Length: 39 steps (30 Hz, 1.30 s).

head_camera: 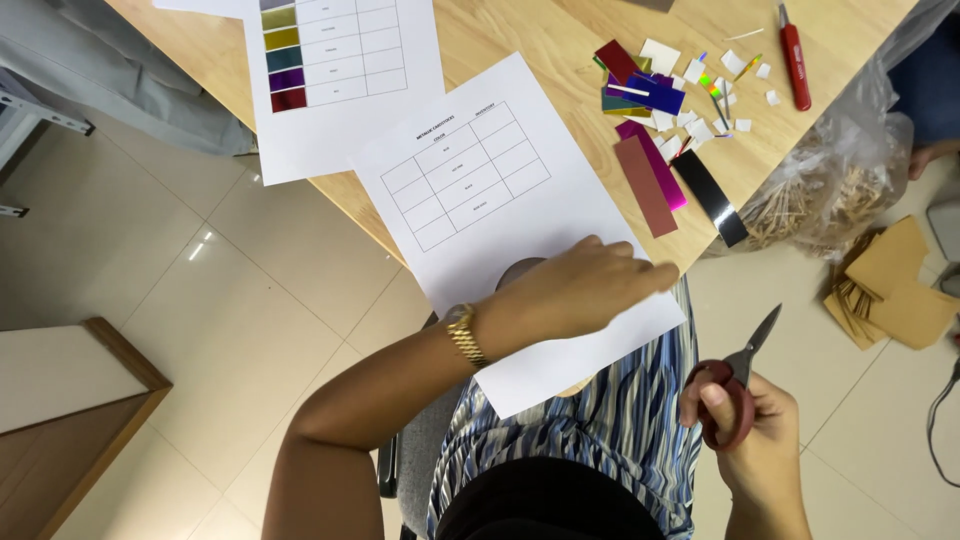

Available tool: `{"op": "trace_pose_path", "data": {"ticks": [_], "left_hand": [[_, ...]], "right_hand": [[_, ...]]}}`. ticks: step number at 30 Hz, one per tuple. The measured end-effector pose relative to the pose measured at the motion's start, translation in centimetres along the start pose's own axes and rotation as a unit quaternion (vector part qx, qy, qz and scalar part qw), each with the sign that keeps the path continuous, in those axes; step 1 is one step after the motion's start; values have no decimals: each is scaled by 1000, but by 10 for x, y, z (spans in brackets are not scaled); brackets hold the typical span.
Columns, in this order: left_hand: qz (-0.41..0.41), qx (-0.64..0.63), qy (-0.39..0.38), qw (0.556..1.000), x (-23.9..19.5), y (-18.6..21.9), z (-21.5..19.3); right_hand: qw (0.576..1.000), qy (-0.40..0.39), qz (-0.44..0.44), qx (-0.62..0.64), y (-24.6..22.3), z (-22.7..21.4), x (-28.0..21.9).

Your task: Cutting colored material strips into small swatches and adhering them to an inventory sheet using double-sided tape.

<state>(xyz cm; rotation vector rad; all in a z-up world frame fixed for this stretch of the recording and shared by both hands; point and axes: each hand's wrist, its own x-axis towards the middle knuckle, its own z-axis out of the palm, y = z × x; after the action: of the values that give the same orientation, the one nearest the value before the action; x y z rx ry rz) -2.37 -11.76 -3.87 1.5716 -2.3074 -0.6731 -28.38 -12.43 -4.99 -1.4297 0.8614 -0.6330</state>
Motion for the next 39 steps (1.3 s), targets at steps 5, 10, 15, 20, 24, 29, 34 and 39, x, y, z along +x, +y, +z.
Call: {"op": "trace_pose_path", "data": {"ticks": [5, 10, 15, 20, 24, 29, 34, 39], "left_hand": [[32, 178, 106, 978, 15, -18, 34], [3, 136, 89, 987, 3, -15, 12], [-5, 197, 202, 960, -12, -3, -3], [120, -195, 177, 957, -42, 54, -71], [83, -169, 168, 967, -51, 55, -76], [25, -139, 171, 975, -72, 51, -77], [0, -122, 161, 979, -67, 43, -73], [-70, -89, 151, 982, -95, 48, -75]], "right_hand": [[998, 39, 53, -3, 16, -18, -14], [995, 68, 73, 5, 27, -28, -14], [997, 62, 50, 10, 21, -29, -5], [997, 57, 29, 32, 12, -28, -2], [999, 29, 20, 21, 17, -26, 5], [998, 28, 39, -27, 10, -13, 9], [999, 3, 17, -34, 6, -15, 5], [997, 26, 56, -51, 16, -12, 7]]}}
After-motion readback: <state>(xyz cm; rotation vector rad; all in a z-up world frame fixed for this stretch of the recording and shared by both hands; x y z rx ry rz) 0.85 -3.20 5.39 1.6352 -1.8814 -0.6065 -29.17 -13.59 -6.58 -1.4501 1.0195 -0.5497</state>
